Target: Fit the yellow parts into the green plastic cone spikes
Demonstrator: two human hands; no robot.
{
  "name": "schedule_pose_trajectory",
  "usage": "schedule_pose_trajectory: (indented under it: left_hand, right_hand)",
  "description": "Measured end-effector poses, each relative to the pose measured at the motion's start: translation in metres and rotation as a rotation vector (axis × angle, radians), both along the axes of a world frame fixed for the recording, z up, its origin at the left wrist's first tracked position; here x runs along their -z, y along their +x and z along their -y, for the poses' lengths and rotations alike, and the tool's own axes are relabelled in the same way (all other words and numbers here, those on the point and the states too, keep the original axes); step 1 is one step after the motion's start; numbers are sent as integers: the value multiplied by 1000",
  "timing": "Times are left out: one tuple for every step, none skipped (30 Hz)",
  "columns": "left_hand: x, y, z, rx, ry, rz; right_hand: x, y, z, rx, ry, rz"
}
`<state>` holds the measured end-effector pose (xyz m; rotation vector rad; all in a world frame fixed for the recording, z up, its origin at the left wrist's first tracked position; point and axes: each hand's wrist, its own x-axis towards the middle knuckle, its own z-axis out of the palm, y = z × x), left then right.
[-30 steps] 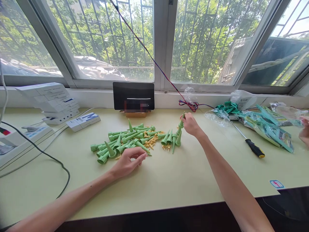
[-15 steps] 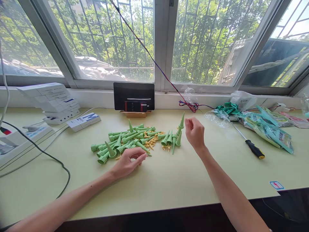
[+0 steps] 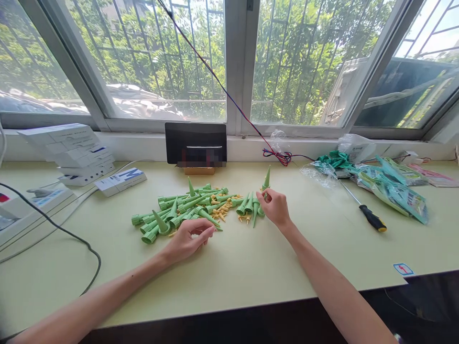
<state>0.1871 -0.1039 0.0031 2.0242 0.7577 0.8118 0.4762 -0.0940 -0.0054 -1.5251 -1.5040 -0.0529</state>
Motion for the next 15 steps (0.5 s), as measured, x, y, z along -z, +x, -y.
schedule_pose_trajectory:
  left_hand:
    - [0, 0, 0, 0, 1, 0]
    - [0, 0, 0, -1, 1, -1]
    - [1, 0, -1, -1, 1, -2]
    - [1, 0, -1, 1, 1, -3]
    - [1, 0, -1, 1, 0, -4]
    - [2, 0, -1, 3, -1, -6]
    - [2, 0, -2, 4, -1, -9]
    - [2, 0, -2, 4, -1, -10]
    - [2, 0, -2, 2, -1, -11]
    - [2, 0, -2, 0, 0, -12]
    - [2, 0, -2, 1, 1, -11]
    - [2, 0, -1, 1, 3, -11]
    - [2, 0, -1, 2, 4, -10]
    - [2, 0, -1, 3, 5, -9]
    - [2, 0, -1, 4, 6, -10]
  right_hand:
    - [0, -1, 0, -3, -2, -4]
    - [0, -1, 0, -6, -2, -7]
    - [0, -2, 0, -11, -2, -9]
    - [0, -2, 0, -15, -3, -10]
    - [0, -3, 0, -19, -5, -12]
    - [0, -3, 0, -23, -9, -12]
    - [0, -3, 0, -25, -14, -12]
    - [1, -4, 0, -25, -18, -11]
    - [1, -4, -1, -25, -21, -8]
    - [1, -5, -1, -24, -22, -5]
    - [2, -5, -1, -21, -21, -2]
    - [2, -5, -1, -18, -18, 0]
    - [2, -5, 0, -9, -11, -2]
    - [1, -5, 0, 5, 1, -12]
    - [1, -6, 1, 7, 12, -21]
